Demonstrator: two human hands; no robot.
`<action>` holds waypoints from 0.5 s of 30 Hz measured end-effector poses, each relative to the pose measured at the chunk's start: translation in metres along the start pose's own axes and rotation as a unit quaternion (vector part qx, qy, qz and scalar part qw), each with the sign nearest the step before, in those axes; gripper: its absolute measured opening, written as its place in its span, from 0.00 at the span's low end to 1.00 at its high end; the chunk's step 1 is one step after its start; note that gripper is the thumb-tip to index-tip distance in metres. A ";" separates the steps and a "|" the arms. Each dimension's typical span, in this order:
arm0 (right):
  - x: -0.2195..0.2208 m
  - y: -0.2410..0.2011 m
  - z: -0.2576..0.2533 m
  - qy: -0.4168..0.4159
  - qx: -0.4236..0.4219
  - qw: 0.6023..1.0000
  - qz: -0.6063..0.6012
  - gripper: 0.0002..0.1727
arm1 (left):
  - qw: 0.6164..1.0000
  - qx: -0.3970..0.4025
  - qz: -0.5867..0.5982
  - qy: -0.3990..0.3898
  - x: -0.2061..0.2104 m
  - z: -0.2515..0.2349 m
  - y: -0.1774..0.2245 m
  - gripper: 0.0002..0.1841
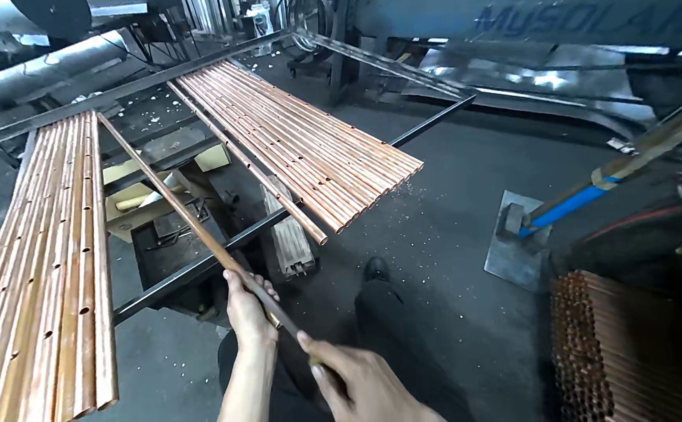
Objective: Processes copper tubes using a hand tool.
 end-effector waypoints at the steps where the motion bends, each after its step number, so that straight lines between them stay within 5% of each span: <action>1: 0.002 0.005 -0.014 0.005 -0.009 1.000 -0.007 0.24 | 1.000 0.004 -0.007 0.012 0.000 0.001 0.002 0.27; 8: 0.001 -0.009 0.019 -0.005 0.011 0.999 -0.045 0.23 | 0.998 -0.050 0.015 -0.019 -0.005 -0.001 0.003 0.32; 12: 0.010 0.009 -0.021 -0.005 0.015 0.996 -0.088 0.25 | 0.993 0.037 -0.108 0.033 -0.009 0.002 0.009 0.34; 15: 0.003 0.000 0.009 0.012 0.032 0.990 -0.135 0.24 | 0.965 0.096 -0.241 0.051 -0.012 0.000 0.017 0.35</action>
Point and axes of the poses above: each hand's wrist, its own z-axis away from the middle knuckle, its own x-axis out of the palm, y = z × x, the point moved 7 cm from there along -z, towards the middle knuckle, and after that the axes turned 10 degrees about -x, right-handed, at the moved point
